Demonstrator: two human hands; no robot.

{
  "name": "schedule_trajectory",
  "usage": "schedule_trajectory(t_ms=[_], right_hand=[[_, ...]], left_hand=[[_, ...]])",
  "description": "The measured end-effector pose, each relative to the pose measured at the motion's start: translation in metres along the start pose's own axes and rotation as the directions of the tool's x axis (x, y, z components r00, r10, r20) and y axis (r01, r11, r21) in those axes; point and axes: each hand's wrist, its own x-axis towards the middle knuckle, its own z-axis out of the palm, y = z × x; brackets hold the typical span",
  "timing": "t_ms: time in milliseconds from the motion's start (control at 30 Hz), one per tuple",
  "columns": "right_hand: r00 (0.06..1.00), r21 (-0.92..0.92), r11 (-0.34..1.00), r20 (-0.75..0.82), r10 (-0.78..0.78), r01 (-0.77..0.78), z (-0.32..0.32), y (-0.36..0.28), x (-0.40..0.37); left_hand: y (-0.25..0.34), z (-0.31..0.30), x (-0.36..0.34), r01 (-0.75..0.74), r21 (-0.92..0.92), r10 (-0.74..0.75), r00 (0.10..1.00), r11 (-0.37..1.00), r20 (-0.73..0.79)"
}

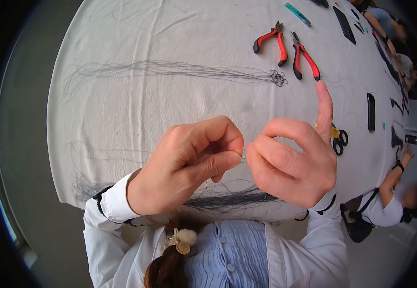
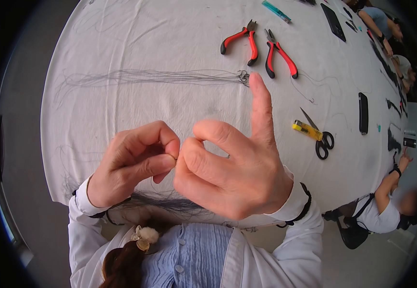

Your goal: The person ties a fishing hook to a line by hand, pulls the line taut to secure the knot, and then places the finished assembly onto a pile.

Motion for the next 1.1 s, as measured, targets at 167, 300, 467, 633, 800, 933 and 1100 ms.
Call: schedule_trajectory(t_ms=[167, 300, 467, 633, 800, 933, 1100], right_hand=[[0.995, 0.024, 0.999, -0.086, 0.050, -0.048, 0.0030, 0.0040, -0.0020], [0.991, 0.103, 0.986, -0.005, 0.135, -0.134, -0.0033, 0.0050, 0.0017], [0.977, 0.190, 0.958, 0.036, 0.210, -0.214, -0.0036, 0.0056, 0.0030], [0.970, 0.199, 0.950, 0.059, 0.234, -0.241, -0.0044, 0.0048, 0.0030], [0.965, 0.217, 0.940, 0.055, 0.257, -0.263, -0.0035, 0.0046, 0.0033], [0.963, 0.234, 0.934, 0.032, 0.268, -0.268, -0.0031, 0.0058, 0.0032], [0.965, 0.230, 0.938, 0.016, 0.263, -0.259, -0.0040, 0.0055, 0.0029]], left_hand=[[-0.0079, -0.0045, 0.0047, 0.025, -0.375, 0.023, 0.992, 0.927, 0.123], [-0.0062, -0.0025, 0.0041, 0.011, -0.379, 0.019, 0.997, 0.925, 0.077], [-0.0082, -0.0020, 0.0044, 0.015, -0.399, 0.019, 0.996, 0.917, 0.082], [-0.0069, -0.0038, 0.0037, 0.027, -0.373, 0.017, 0.993, 0.927, 0.113], [-0.0068, -0.0043, 0.0042, 0.033, -0.365, 0.019, 0.990, 0.931, 0.139], [-0.0078, -0.0018, 0.0040, 0.007, -0.377, 0.026, 0.996, 0.926, 0.082], [-0.0040, -0.0030, 0.0028, 0.058, -0.380, -0.024, 0.995, 0.923, 0.095]])
